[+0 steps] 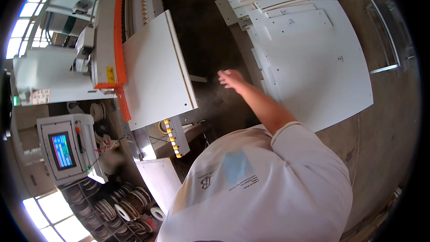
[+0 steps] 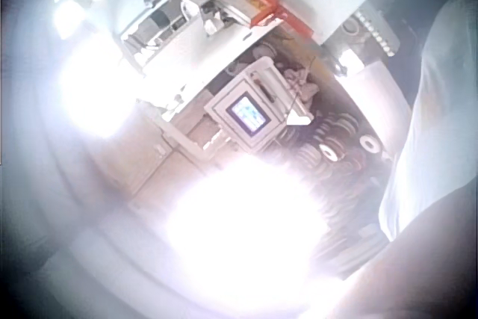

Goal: The person repeatedly picks up white rectangular panels from a stack and places them onto a conveyor belt feeding a processing machine. The person also briefly handles a roll of tape and uses scissors to cut a strip from it before returning to the panel processing task.

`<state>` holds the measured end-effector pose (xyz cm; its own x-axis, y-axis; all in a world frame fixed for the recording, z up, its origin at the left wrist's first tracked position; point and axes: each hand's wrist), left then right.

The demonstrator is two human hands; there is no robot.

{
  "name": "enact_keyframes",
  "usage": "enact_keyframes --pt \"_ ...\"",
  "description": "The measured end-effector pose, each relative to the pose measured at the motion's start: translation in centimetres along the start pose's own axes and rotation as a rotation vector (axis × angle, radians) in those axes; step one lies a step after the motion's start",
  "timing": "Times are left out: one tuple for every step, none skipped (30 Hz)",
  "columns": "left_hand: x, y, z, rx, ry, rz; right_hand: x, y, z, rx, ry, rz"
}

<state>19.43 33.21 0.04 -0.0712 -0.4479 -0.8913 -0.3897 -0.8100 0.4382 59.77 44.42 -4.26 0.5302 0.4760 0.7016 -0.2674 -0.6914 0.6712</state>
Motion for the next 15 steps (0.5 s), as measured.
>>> enact_keyframes --pt "-0.1 -0.6 -1.0 0.029 -0.044 0.007 0.5 -1.2 3.5 -0.06 -0.07 -0.014" --pt "-0.5 -1.3 -1.8 0.054 -0.089 0.013 0.2 -2.9 7.4 -0.131 -0.119 0.011" --pt "-1.1 -1.8 -2.3 0.071 -0.135 0.018 -0.4 -5.0 11.6 -0.219 -0.189 -0.002" --pt "-1.5 -2.2 -2.6 0.081 -0.178 0.017 -0.3 -6.5 15.4 -0.303 -0.256 -0.03" --pt "-2.1 -2.5 -2.8 0.086 -0.219 0.015 0.2 -7.7 19.0 -0.39 -0.335 -0.064" --pt "-2.7 -2.8 -3.0 0.086 -0.247 0.028 -1.1 -10.2 23.5 -0.506 -0.295 -0.073" --pt "-3.2 -2.8 -3.2 0.063 -0.27 0.06 -0.3 -10.6 25.7 -0.556 -0.384 -0.068" --pt "-4.1 -3.2 -3.3 0.048 -0.291 0.098 -1.2 -12.4 29.3 -0.664 -0.333 -0.093" --pt "-5.2 -3.5 -3.9 0.009 -0.298 0.186 0.1 -12.1 29.9 -0.728 -0.372 -0.099" --pt "-6.8 -4.1 -4.6 -0.016 -0.306 0.271 0.5 -12.2 30.6 -0.728 -0.425 -0.096" --pt "-8.3 -4.7 -5.2 -0.046 -0.307 0.35 1.0 -12.7 31.6 -0.725 -0.47 -0.087" --pt "-9.4 -5.2 -5.6 -0.054 -0.393 0.379 1.2 -13.3 32.2 -0.724 -0.516 -0.079" --pt "-10.2 -5.6 -6.3 -0.065 -0.471 0.407 1.6 -14.1 32.4 -0.69 -0.562 -0.099" --pt "-10.8 -6.1 -6.6 -0.074 -0.551 0.434 1.9 -14.9 32.4 -0.694 -0.605 -0.111" --pt "-11.1 -6.7 -6.7 -0.039 -0.578 0.403 2.1 -15.7 32.3 -0.701 -0.652 -0.123"
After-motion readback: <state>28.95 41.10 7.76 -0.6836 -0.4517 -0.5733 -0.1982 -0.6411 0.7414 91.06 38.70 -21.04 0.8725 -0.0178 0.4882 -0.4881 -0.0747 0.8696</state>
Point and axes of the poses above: each hand's wrist, its own y-axis away from the middle knuckle, its own z-axis out of the back of the hand, x = y × z, and after that the axes turned 5 degrees about -z, right-handed
